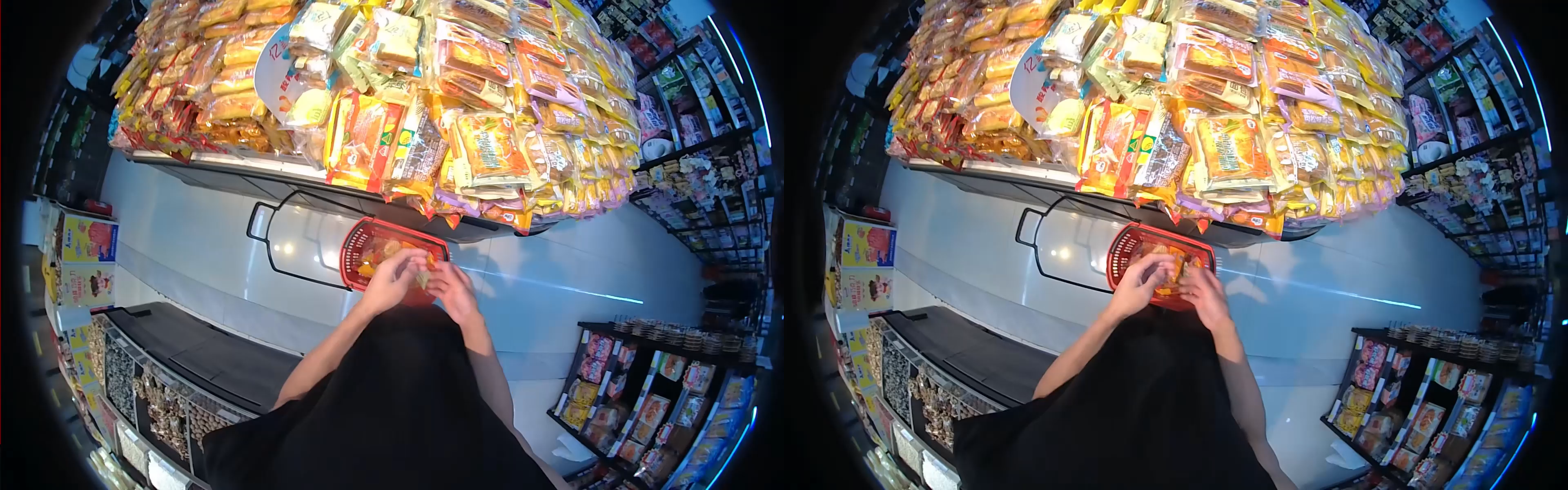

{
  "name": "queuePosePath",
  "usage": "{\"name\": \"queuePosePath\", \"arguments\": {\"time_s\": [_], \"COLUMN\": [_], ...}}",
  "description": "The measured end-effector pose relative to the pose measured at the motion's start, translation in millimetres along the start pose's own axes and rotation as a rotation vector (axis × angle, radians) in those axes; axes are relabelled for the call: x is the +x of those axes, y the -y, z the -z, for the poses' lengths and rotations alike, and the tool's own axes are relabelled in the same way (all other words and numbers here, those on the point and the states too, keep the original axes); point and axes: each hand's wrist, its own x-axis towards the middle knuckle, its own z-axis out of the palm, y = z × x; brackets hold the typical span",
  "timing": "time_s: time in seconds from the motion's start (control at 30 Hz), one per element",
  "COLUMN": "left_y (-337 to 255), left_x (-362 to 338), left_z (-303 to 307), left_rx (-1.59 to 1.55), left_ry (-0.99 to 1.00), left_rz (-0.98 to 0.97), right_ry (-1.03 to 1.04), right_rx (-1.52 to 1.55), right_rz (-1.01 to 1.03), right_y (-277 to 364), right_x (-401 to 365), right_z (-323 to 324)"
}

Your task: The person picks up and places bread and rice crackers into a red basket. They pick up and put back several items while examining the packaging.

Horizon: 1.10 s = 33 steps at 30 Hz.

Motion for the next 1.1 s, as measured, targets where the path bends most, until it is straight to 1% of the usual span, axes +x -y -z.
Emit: {"name": "queuePosePath", "arguments": {"time_s": [0.03, 0.1, 0.13, 0.17, 0.23, 0.27, 0.33, 0.37, 0.4, 0.43, 0.47, 0.5, 0.53, 0.57, 0.63, 0.67, 0.7, 0.77, 0.87, 0.9, 0.97, 1.1], "left_y": [-5.2, -14.2, -16.2, -18.7, -22.3, -25.2, -23.3, -21.4, -16.5, -11.7, -7.5, -3.7, -11.2, -13.7, -14.7, -16.0, -18.3, -27.3, -38.1, -40.0, -44.3, -54.1], "left_x": [-1.1, 3.8, 5.7, 7.7, 8.1, 8.1, 10.0, 10.3, 11.2, 14.3, 17.1, 17.9, 18.5, 20.5, 22.9, 24.1, 22.9, 25.2, 21.9, 20.7, 19.1, 15.9], "left_z": [-1.8, -1.0, 3.9, 9.4, 17.6, 20.8, 26.6, 29.0, 31.9, 30.3, 28.2, 26.4, 23.0, 19.4, 11.5, 8.7, 6.3, 4.1, 2.6, 2.9, 5.8, 8.0], "left_rx": [-0.019, -0.248, -0.256, -0.257, -0.534, -0.604, -0.661, -0.712, -0.736, -0.745, -0.732, -0.717, -0.801, -0.802, -0.906, -0.933, -0.934, -1.012, -1.052, -1.083, -1.104, -1.083], "left_ry": [-0.002, 0.031, 0.022, 0.031, 0.01, 0.016, 0.035, 0.059, 0.055, 0.048, 0.025, 0.001, -0.023, -0.035, -0.044, -0.026, -0.038, 0.012, 0.038, 0.05, 0.074, 0.079], "left_rz": [0.0, 0.074, 0.057, 0.047, 0.028, 0.039, 0.062, 0.086, 0.142, 0.137, 0.125, 0.117, 0.164, 0.167, 0.137, 0.111, 0.125, 0.086, 0.093, 0.099, 0.103, 0.146], "right_ry": [0.052, 0.154, 0.182, 0.193, 0.174, 0.173, 0.189, 0.19, 0.154, 0.119, 0.124, 0.075, 0.026, 0.025, 0.035, 0.112, 0.147, 0.214, 0.243, 0.239, 0.165, 0.16], "right_rx": [-0.08, 0.095, 0.057, -0.047, -0.161, -0.168, -0.465, -0.473, -0.604, -0.734, -0.741, -0.704, -0.663, -0.576, -0.588, -0.663, -0.697, -0.834, -0.894, -0.89, -0.865, -0.843], "right_rz": [0.03, 0.004, 0.04, 0.091, 0.1, 0.097, 0.17, 0.161, 0.217, 0.276, 0.269, 0.366, 0.462, 0.494, 0.513, 0.541, 0.572, 0.608, 0.618, 0.61, 0.682, 0.735], "right_y": [1.4, -2.6, -3.0, -0.5, 6.5, 9.8, 16.6, 19.7, 23.1, 26.8, 28.6, 28.6, 28.9, 39.1, 61.6, 70.6, 79.2, 95.2, 105.8, 106.2, 106.3, 107.5], "right_x": [0.5, 9.1, 14.2, 14.7, 16.7, 15.9, 13.6, 11.4, 9.2, 8.8, 9.9, 10.1, 10.4, 8.3, -2.3, -1.9, -3.4, -4.2, -9.5, -12.7, -16.1, -21.3], "right_z": [-25.3, -52.9, -61.8, -66.4, -72.8, -74.3, -77.2, -78.8, -80.5, -81.6, -80.7, -79.7, -79.7, -87.9, -101.4, -99.0, -99.6, -98.8, -101.5, -104.9, -114.9, -124.1]}}
